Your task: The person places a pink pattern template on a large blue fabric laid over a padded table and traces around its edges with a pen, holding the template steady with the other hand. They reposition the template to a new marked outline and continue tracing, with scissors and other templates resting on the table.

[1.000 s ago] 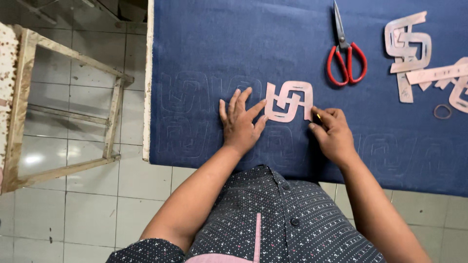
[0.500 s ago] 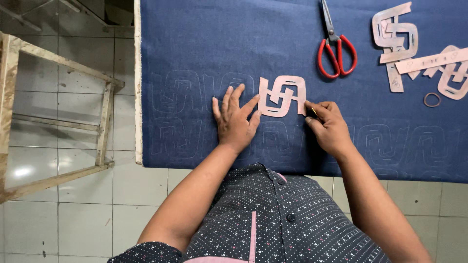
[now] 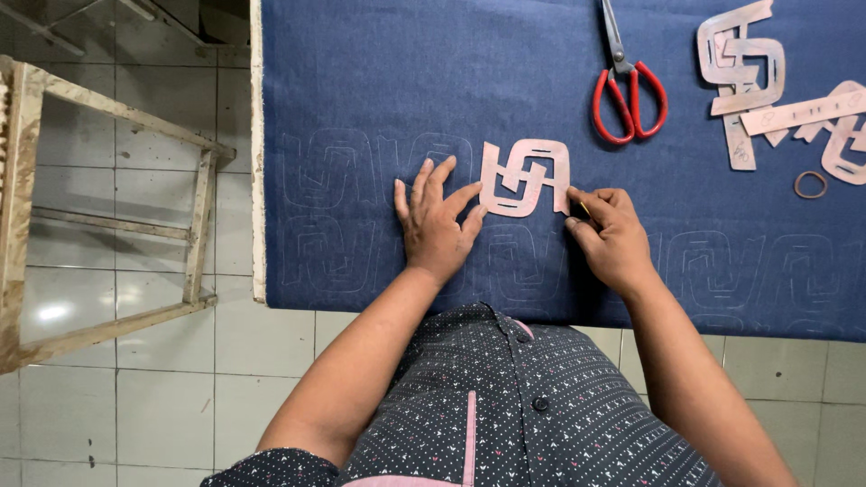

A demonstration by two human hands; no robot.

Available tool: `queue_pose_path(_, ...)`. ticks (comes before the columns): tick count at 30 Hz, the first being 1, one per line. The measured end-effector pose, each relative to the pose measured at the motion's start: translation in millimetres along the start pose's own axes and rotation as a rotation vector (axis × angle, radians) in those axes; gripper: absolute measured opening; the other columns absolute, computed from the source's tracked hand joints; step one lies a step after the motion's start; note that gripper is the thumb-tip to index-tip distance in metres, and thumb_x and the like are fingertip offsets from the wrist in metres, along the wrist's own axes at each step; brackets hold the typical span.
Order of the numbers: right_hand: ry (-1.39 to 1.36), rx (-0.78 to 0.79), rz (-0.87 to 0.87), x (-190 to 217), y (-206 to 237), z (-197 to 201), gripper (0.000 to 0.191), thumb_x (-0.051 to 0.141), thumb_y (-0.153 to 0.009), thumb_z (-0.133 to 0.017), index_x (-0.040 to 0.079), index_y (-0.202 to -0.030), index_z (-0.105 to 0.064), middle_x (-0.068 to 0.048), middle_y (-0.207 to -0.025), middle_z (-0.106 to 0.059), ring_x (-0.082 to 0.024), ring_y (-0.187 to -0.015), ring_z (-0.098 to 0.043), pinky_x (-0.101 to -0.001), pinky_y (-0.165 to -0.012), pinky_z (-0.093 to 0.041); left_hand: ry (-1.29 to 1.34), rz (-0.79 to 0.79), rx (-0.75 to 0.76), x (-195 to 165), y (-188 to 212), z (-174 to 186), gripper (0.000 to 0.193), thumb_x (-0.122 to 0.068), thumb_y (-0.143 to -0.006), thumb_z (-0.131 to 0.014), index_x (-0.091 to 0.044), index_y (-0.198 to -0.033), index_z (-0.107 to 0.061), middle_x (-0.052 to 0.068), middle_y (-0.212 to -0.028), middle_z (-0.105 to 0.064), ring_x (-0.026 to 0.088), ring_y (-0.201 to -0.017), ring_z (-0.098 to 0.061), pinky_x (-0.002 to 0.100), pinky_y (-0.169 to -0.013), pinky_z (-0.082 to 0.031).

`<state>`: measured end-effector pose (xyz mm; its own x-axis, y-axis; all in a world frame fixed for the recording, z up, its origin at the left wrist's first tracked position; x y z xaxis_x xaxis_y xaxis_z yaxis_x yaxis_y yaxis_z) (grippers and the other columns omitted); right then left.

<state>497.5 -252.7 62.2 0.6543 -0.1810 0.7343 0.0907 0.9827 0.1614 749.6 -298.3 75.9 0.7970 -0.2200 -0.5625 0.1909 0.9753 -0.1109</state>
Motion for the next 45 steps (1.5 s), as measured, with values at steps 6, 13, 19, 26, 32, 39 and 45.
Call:
queue_pose_path(6, -0.013, 0.015, 0.004, -1.2, -0.2, 0.3, 0.046, 0.014, -0.089, -0.073, 0.013, -0.135, -0.069, -0.009, -0.117, -0.058, -0.021, -0.101, -0.061, -0.0312, -0.089, -0.050, 0.006, 0.005, 0.014, -1.3, -0.2, -0.1, 0.031, -0.035, -0.087, -0.076, -0.026, -0.116, -0.077, 0.007, -0.153, -0.048, 0.032, -0.152, -0.030, 0.065, -0.124, -0.007)
queue_pose_path(13, 0.019, 0.029, 0.032, -0.8, -0.4, -1.3, 0.047, 0.014, -0.090, -0.073, 0.012, -0.136, -0.068, -0.009, -0.114, -0.058, -0.021, -0.100, -0.060, -0.0314, -0.088, -0.050, -0.004, 0.000, 0.000, -0.7, 1.2, 0.7, 0.031, -0.035, -0.088, -0.076, -0.026, -0.118, -0.076, 0.006, -0.153, -0.049, 0.032, -0.152, -0.030, 0.065, -0.124, -0.007)
queue_pose_path(19, 0.012, 0.037, 0.019, -0.6, 0.4, -1.4, 0.047, 0.013, -0.090, -0.073, 0.012, -0.137, -0.068, -0.009, -0.115, -0.058, -0.021, -0.098, -0.060, -0.0315, -0.087, -0.049, 0.002, -0.007, -0.004, -1.1, 1.6, 1.4, 0.031, -0.035, -0.087, -0.077, -0.026, -0.117, -0.076, 0.006, -0.153, -0.049, 0.032, -0.152, -0.031, 0.066, -0.124, -0.007)
queue_pose_path(26, 0.033, 0.040, 0.042, -0.9, 1.2, -1.7, 0.049, 0.013, -0.088, -0.074, 0.012, -0.136, -0.068, -0.011, -0.116, -0.057, -0.023, -0.098, -0.060, -0.0328, -0.087, -0.050, -0.027, 0.002, 0.015, -14.4, -7.5, 8.2, 0.032, -0.029, -0.083, -0.076, -0.022, -0.114, -0.075, 0.008, -0.149, -0.049, 0.035, -0.147, -0.032, 0.064, -0.118, -0.011)
queue_pose_path(32, -0.009, -0.027, 0.096, 23.1, -19.9, 20.2, 0.021, 0.016, -0.100, -0.069, 0.008, -0.117, -0.077, -0.011, -0.108, -0.062, -0.025, -0.105, -0.061, -0.0339, -0.091, -0.049, -0.266, -0.148, 0.334, -38.3, -6.0, -30.8, 0.027, -0.009, -0.097, -0.058, -0.007, -0.122, -0.068, 0.011, -0.153, -0.057, 0.031, -0.108, -0.064, 0.050, -0.092, -0.049)
queue_pose_path(39, -0.036, 0.037, 0.302, 106.2, -56.3, 4.6, 0.018, 0.017, -0.103, -0.064, 0.004, -0.112, -0.073, -0.013, -0.100, -0.069, -0.031, -0.094, -0.068, -0.0402, -0.080, -0.053, -0.473, -0.127, 0.242, -46.5, 4.7, -90.5, 0.068, -0.009, -0.091, -0.054, 0.027, -0.145, -0.037, 0.032, -0.086, -0.071, 0.029, -0.056, -0.073, 0.046, -0.049, -0.060)
queue_pose_path(45, 0.011, 0.330, 0.352, 126.7, -67.6, -46.3, 0.014, 0.014, -0.096, -0.064, 0.005, -0.101, -0.073, -0.014, -0.094, -0.073, -0.034, -0.092, -0.069, -0.0439, -0.081, -0.053, -0.334, -0.143, 0.445, -25.1, 21.4, -146.3, 0.027, -0.014, -0.093, -0.057, 0.006, -0.110, -0.064, 0.021, -0.086, -0.072, 0.030, -0.068, -0.074, 0.045, -0.056, -0.060)
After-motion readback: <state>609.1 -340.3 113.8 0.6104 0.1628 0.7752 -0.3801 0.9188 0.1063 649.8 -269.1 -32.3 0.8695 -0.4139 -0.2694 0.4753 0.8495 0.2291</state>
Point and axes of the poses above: each hand's wrist, its own y-axis away from the middle knuckle, its own z-axis out of the back of the hand, x = y × z, the point moved 9 cm from there along -y, towards the middle knuckle
